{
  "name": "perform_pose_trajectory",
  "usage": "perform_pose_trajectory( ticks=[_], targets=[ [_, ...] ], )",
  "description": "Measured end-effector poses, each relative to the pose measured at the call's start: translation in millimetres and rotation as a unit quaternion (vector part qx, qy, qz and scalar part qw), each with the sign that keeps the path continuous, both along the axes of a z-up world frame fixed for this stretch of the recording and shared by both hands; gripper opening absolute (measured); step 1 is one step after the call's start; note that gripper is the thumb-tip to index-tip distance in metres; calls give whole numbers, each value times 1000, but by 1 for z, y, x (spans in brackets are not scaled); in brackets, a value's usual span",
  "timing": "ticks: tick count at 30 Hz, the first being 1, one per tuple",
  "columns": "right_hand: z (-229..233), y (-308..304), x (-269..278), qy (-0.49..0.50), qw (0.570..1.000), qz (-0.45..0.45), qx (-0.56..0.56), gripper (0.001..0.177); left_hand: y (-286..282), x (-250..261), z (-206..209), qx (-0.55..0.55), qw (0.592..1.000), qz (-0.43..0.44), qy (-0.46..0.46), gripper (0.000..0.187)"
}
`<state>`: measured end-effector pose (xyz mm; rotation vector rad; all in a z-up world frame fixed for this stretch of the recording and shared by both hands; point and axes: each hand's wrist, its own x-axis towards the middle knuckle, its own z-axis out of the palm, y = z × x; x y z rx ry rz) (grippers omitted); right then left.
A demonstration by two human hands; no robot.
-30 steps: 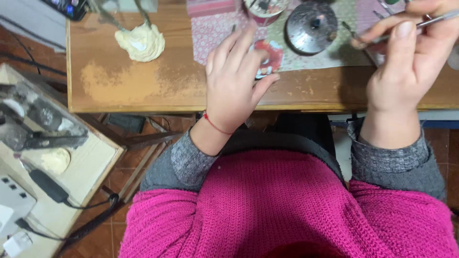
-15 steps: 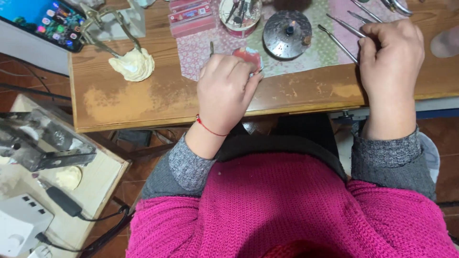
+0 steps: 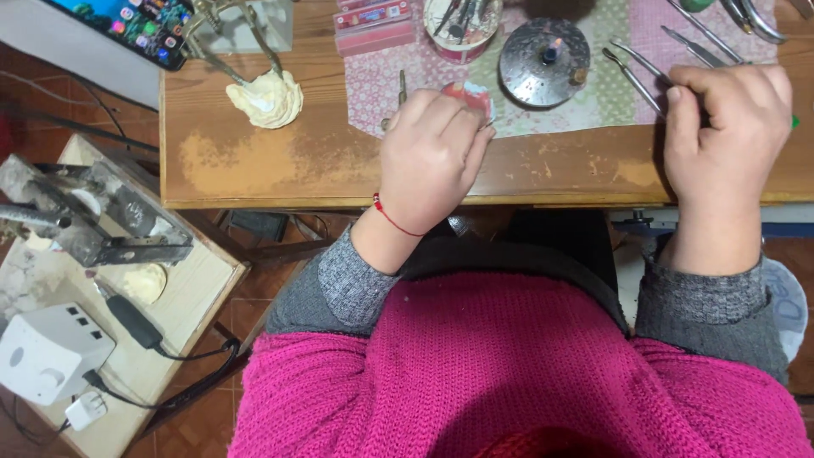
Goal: The person works on a dental mold held in a metal clamp, using a metal tool to shape and smooth the pink and white material. They repeatedly apply liquid from a spray bottle to the mold and continue refining the surface with the tool.
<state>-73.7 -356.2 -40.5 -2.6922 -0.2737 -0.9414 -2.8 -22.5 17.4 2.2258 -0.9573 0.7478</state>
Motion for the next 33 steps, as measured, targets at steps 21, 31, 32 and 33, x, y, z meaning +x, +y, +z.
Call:
perform_pose_trajectory(
  ticks=[21, 31, 32, 33],
  targets=[
    [-18, -12, -3, 18, 999, -3, 41, 19, 2, 0, -8, -24, 999, -26, 38, 15],
    [-9, -6, -1, 9, 999, -1, 43, 18, 6, 2, -8, -68, 992, -13, 103, 13],
    [-8, -6, -1, 6, 999, 3, 40, 18, 7, 4, -9, -81, 989, -17, 120, 14],
    [-8, -6, -2, 6, 999, -1, 42, 18, 10, 5, -6, -79, 989, -21, 121, 14]
  ],
)
